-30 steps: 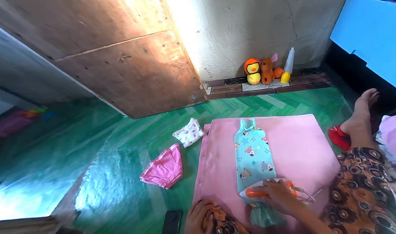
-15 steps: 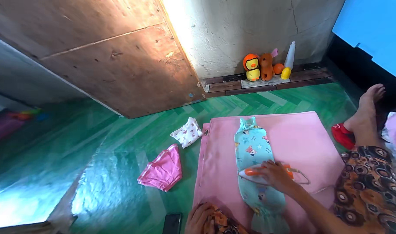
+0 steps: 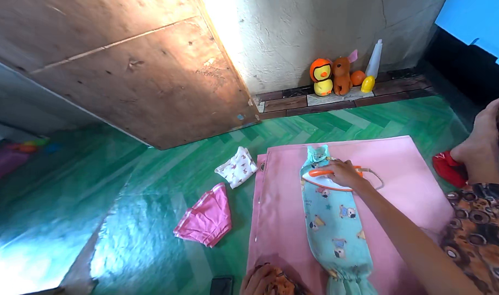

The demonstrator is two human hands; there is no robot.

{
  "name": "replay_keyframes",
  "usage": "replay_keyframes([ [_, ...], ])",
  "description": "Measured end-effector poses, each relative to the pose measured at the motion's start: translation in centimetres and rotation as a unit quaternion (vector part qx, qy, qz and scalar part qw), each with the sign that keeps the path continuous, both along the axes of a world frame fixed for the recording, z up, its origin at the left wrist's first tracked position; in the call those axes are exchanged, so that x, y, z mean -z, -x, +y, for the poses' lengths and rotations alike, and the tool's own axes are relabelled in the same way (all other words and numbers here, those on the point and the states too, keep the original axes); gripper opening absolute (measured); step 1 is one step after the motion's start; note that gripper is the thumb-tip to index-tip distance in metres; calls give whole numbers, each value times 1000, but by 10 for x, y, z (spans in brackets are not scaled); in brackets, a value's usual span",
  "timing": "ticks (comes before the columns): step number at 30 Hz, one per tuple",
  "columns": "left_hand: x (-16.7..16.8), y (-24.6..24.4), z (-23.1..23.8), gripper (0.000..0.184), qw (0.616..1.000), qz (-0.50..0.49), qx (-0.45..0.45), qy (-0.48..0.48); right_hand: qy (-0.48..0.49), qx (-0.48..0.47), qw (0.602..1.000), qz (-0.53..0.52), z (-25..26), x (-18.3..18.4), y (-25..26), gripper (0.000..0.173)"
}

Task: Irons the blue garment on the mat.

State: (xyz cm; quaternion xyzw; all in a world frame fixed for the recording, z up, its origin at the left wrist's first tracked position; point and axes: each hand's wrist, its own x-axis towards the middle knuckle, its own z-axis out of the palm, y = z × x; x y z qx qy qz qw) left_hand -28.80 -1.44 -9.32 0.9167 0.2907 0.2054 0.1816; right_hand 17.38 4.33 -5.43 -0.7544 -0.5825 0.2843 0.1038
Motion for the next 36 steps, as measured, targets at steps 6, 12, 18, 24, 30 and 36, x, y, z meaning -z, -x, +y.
replay_keyframes([
  [6, -1, -1, 1, 37, 1000, -8, 7, 5, 13, 19, 1000, 9, 25, -5, -13, 47],
  [12, 2, 0, 1, 38, 1000, -5, 5, 6, 45, 35, 998, 36, 26, -8, -13, 48],
  [18, 5, 2, 1, 37, 1000, -5, 8, -10, 68, 9, 996, 61, 7, -6, 1, 47],
  [24, 4, 2, -1, 37, 1000, 1, -3, -17, 84, -19, 994, 65, -39, -6, 31, 49],
  [30, 4, -1, -4, 35, 999, -11, -15, -30, 97, -46, 992, 70, -89, -8, 67, 47],
  [36, 4, -2, -4, 35, 999, -16, -25, -41, 101, -66, 990, 71, -128, -4, 94, 46],
])
